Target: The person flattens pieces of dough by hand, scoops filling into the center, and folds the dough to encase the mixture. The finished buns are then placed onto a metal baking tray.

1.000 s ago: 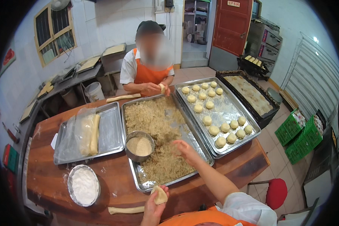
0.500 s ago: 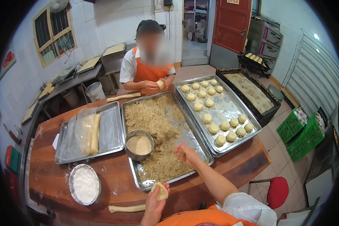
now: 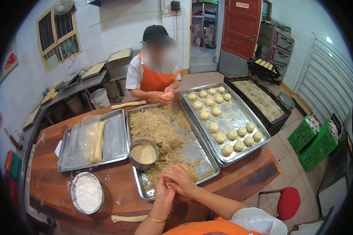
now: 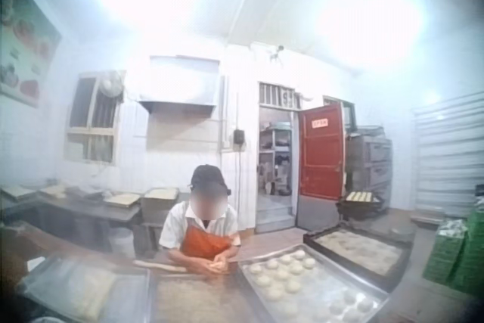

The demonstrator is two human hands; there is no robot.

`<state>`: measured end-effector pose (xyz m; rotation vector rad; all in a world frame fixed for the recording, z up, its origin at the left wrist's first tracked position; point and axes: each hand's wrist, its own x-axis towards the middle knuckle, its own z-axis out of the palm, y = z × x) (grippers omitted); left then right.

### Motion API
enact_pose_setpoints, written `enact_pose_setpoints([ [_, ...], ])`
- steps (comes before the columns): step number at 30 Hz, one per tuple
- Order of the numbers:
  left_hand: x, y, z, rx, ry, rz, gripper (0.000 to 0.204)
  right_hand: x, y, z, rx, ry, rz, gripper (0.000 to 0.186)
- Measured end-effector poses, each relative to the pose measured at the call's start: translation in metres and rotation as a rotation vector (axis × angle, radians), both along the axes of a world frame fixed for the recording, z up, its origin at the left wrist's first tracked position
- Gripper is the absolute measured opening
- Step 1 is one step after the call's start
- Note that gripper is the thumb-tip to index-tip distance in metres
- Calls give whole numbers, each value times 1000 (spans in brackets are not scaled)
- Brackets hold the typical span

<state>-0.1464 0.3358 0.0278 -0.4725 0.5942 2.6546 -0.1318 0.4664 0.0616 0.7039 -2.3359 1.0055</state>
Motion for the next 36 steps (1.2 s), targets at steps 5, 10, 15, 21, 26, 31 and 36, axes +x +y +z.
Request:
enact_pose_setpoints([
  [5, 3, -8, -13, -71, 89, 18, 26, -4, 2, 7, -48, -182, -27, 44],
  [10, 8, 3, 20, -306, 206, 155, 20, -11, -4, 9, -315, -315, 20, 27],
  [15, -1, 7, 21, -430, 397, 227, 20, -13, -11, 16, -190, -99, -33, 31],
  [21, 0, -1, 34, -439, 357, 133, 34, -10, -16, 24, -161, -98, -43, 32],
  [26, -9, -10, 60, -220, 342, 158, 53, -8, -17, 51, -446, -491, -37, 27],
  [31, -16, 1, 43, -230, 221, 197, 56, -12, -25, 36, -99, -32, -32, 18],
  [36, -17, 3, 27, -77, 157, 202, 31, -21, -8, 29, -163, -321, -18, 23],
])
